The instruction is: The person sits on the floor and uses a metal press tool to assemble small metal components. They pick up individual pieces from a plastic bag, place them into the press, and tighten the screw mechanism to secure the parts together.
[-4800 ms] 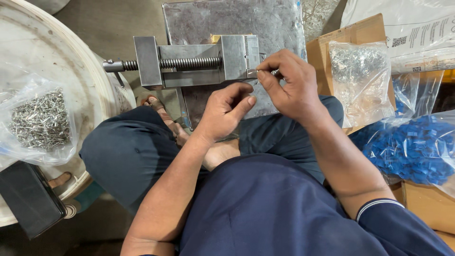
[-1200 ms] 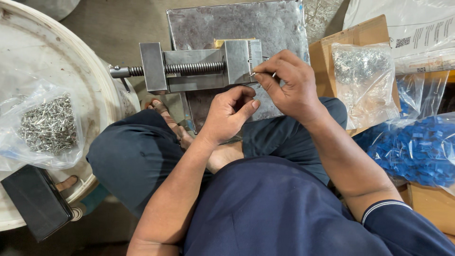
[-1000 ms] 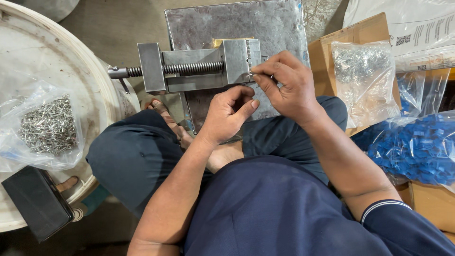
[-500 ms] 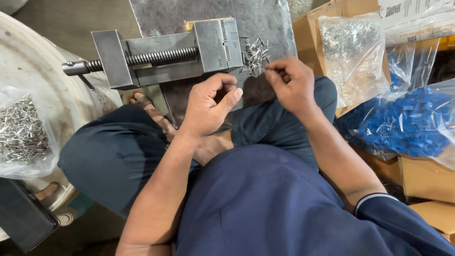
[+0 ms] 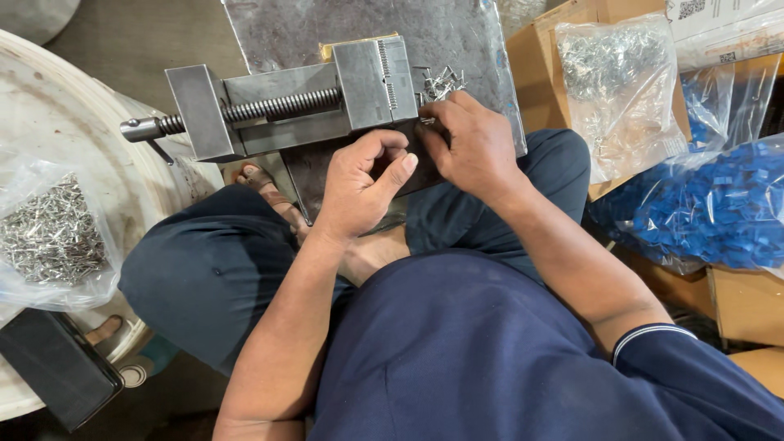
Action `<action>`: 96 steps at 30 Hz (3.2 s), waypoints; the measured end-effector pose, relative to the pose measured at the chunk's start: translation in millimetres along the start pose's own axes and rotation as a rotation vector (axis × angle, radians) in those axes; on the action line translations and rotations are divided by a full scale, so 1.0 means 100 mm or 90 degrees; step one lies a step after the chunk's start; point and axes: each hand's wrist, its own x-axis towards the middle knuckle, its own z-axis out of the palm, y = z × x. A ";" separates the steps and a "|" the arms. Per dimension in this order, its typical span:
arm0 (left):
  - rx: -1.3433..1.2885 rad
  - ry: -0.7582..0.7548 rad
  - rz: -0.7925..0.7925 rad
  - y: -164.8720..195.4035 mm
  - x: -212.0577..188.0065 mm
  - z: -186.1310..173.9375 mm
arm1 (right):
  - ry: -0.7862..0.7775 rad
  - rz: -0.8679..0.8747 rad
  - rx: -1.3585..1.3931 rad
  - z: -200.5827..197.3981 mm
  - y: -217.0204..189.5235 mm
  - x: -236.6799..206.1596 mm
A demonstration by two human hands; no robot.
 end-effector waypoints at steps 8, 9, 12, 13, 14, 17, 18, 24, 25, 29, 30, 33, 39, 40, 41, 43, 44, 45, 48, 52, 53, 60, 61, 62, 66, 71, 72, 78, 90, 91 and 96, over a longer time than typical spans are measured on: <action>-0.015 -0.001 -0.005 0.02 -0.01 0.01 | 0.030 0.050 0.092 0.13 0.16 -0.12; -0.011 0.003 -0.006 0.03 -0.01 0.01 | 0.007 0.105 0.218 0.14 0.20 -0.14; 0.016 0.008 -0.007 0.06 -0.01 0.02 | -0.061 0.299 0.584 0.09 0.35 -0.17; 0.035 0.006 -0.001 0.06 -0.01 0.02 | -0.080 0.376 0.701 0.06 0.40 -0.17; 0.056 0.004 0.006 0.07 -0.01 0.02 | -0.097 0.453 0.819 0.03 0.43 -0.17; 0.098 0.004 0.036 0.08 -0.01 0.02 | -0.174 0.487 1.075 -0.02 0.45 -0.20; 0.107 0.000 0.040 0.08 -0.01 0.02 | -0.186 0.498 1.090 -0.02 0.43 -0.21; 0.158 0.007 0.126 0.06 0.01 0.04 | -0.216 0.476 1.151 0.10 0.23 -0.27; 0.154 -0.001 0.114 0.05 0.02 0.04 | -0.206 0.466 1.144 0.13 0.21 -0.28; 0.138 -0.008 0.073 0.05 0.03 0.04 | -0.148 0.414 1.094 0.22 0.14 -0.32; 0.131 -0.009 0.071 0.05 0.02 0.04 | -0.134 0.404 1.083 0.24 0.13 -0.33; 0.114 -0.011 0.071 0.06 0.03 0.03 | -0.090 0.381 1.050 0.30 0.10 -0.34; 0.105 -0.012 0.044 0.07 0.04 0.02 | -0.032 0.319 0.868 0.37 0.06 -0.34; 0.107 -0.013 0.040 0.07 0.04 0.01 | -0.031 0.288 0.810 0.36 0.06 -0.34; 0.108 -0.014 0.036 0.07 0.04 0.01 | -0.030 0.257 0.751 0.34 0.07 -0.34; 0.131 -0.029 0.027 0.08 0.05 0.00 | -0.044 0.234 0.675 0.27 0.10 -0.32; 0.141 -0.037 0.022 0.08 0.05 0.00 | -0.051 0.225 0.637 0.24 0.11 -0.32; 0.154 -0.038 0.027 0.09 0.06 0.00 | -0.058 0.193 0.625 0.21 0.13 -0.30; 0.192 -0.036 0.045 0.10 0.06 0.01 | -0.062 0.067 0.511 0.12 0.17 -0.25; 0.192 -0.021 0.043 0.13 0.07 0.03 | -0.044 -0.068 0.309 0.05 0.20 -0.20; 0.178 -0.019 0.032 0.13 0.07 0.03 | -0.046 -0.072 0.297 0.05 0.21 -0.20; 0.159 -0.028 0.018 0.11 0.06 0.02 | -0.070 0.092 0.556 0.09 0.16 -0.21; 0.137 -0.031 0.019 0.10 0.06 0.02 | -0.053 0.100 0.576 0.07 0.13 -0.20; 0.116 -0.032 0.020 0.10 0.06 0.02 | -0.036 0.108 0.596 0.05 0.10 -0.17; 0.093 -0.030 -0.019 0.08 0.07 0.02 | -0.008 0.005 0.338 -0.16 -0.03 0.01; 0.062 -0.034 -0.029 0.09 0.06 0.00 | -0.118 -0.008 0.282 -0.33 -0.14 0.24; 0.059 -0.030 -0.029 0.09 0.06 0.00 | -0.150 0.041 0.321 -0.33 -0.16 0.27; 0.060 -0.033 -0.026 0.07 0.07 0.00 | -0.259 0.186 0.475 -0.34 -0.14 0.33; 0.081 -0.033 -0.014 0.10 0.07 0.00 | -0.313 0.289 0.517 -0.40 -0.19 0.43; 0.088 -0.034 -0.011 0.11 0.07 0.00 | -0.314 0.296 0.517 -0.40 -0.19 0.45; 0.091 -0.033 0.012 0.11 0.07 0.00 | -0.324 0.326 0.482 -0.44 -0.19 0.52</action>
